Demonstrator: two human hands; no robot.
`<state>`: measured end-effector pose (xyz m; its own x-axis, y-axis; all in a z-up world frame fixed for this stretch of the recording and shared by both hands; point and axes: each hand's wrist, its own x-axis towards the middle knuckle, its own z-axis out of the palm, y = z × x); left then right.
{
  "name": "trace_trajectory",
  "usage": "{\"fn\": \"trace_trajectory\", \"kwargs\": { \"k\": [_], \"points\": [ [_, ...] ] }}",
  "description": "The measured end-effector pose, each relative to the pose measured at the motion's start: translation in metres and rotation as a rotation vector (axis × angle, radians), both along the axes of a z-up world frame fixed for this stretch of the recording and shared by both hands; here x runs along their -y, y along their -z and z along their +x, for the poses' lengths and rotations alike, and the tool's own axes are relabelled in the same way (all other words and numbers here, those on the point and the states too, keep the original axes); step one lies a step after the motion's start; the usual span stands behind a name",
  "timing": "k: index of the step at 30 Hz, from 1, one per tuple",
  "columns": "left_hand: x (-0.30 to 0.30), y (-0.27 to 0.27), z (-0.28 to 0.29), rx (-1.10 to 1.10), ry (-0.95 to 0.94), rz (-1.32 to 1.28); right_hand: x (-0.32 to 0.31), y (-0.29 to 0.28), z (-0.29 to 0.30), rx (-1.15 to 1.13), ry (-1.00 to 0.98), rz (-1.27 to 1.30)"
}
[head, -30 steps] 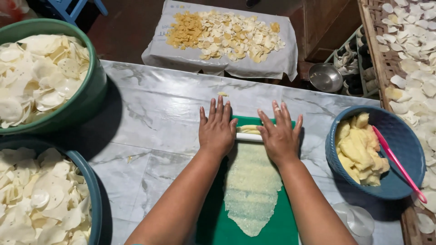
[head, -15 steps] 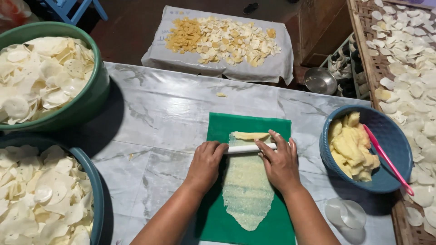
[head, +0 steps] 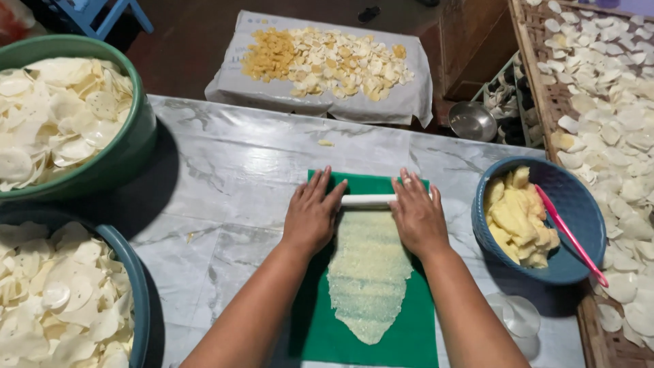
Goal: Rolling out dough into a thin sheet using a rolling pin on a mat
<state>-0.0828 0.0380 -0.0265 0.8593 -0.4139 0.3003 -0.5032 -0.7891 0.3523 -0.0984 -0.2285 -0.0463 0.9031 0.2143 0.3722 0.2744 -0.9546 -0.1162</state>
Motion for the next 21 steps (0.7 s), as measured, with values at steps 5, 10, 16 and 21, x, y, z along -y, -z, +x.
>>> {"fn": "trace_trajectory", "kwargs": {
  "k": [5,10,16,21],
  "points": [
    [0.000,-0.017,-0.008,-0.147,-0.007,0.073,-0.015,-0.010,-0.031,0.021,0.034,-0.015],
    [0.009,-0.006,-0.010,-0.055,-0.053,0.078,-0.018,-0.001,-0.038,-0.077,0.114,-0.056],
    [0.027,0.008,0.035,-0.163,-0.164,0.127,-0.013,0.001,0.012,-0.233,0.225,-0.051],
    [0.014,-0.002,-0.012,-0.163,-0.119,0.163,-0.020,-0.004,-0.041,-0.230,0.184,-0.047]
  ]
}}
